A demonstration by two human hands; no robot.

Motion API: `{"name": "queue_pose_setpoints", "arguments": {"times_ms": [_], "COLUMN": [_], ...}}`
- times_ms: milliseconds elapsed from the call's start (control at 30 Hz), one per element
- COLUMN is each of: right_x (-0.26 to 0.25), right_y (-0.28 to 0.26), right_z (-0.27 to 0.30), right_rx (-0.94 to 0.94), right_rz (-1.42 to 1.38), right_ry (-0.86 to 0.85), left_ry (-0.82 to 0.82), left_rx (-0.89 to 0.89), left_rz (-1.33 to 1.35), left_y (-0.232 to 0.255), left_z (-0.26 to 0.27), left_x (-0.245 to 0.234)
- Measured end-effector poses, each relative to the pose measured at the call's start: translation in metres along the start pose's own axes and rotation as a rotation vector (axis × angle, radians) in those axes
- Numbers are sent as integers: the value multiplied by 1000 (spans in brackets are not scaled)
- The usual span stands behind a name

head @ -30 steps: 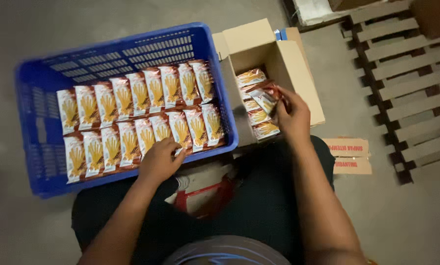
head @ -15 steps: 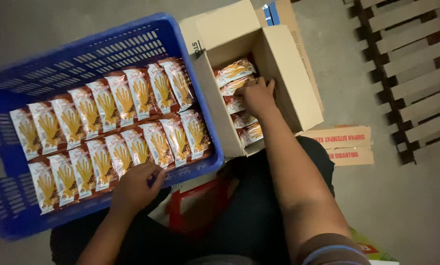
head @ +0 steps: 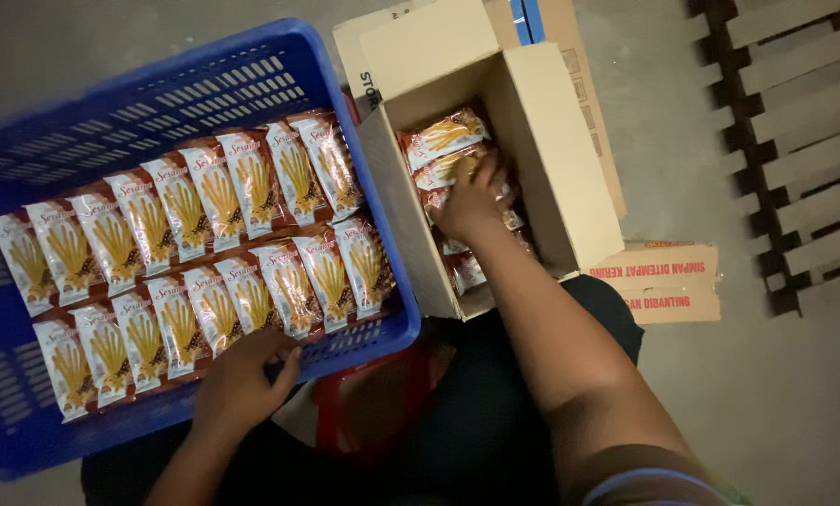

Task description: The person transfers individually wrapped snack packets from a blue plastic basket into a cardboard box. They pick up packets one at a time and place them into the box, repeating the process until the basket is empty.

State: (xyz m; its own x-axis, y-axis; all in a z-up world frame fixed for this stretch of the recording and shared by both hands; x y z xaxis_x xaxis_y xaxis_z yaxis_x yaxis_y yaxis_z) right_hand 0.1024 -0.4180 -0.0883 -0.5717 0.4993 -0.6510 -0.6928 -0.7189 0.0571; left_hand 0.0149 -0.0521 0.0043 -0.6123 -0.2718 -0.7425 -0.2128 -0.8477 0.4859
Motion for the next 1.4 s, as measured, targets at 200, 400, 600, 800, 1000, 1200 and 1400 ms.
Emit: {"name": "queue_pose_setpoints", "arguments": {"times_ms": [200,400,600,800,1000,1200,1400], "right_x": [15,25,29,40,29,21,12], "right_y": [6,6,9,20,41,57,64], "right_z": [-10,-27,-27,-37,-63,-23,24], "right_rx": [-33,-39,-4,-153,-344,-500,-631], "right_rz": [157,182,255,165,-276,-192,-53], "right_ry": [0,-29,-77,98,326,725,943], "left_ry": [35,19,2,313,426,-496,-595], "left_rx": [-19,8,-2,321,622,1096,1051], "left_rz": [32,-22,-18,-142,92,575,684], "left_y": [5,5,7,-16,69,232,226], "left_z": [1,2,1,2,23,111,139], "left_x": [-3,-1,-4,18,21,23,106]}}
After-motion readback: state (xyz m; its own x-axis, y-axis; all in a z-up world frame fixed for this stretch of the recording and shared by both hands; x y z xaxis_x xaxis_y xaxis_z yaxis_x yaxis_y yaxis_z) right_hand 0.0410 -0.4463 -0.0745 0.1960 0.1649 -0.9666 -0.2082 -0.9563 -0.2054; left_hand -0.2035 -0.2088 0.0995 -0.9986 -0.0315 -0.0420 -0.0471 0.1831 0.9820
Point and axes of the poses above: each hand's wrist, its own z-axis away from the middle knuckle, its own x-axis out of the palm, y = z × x, the point moved 2 cm from there along -z, towards the middle knuckle, and after that the axes turned 10 degrees about x, right-handed, at the moved point
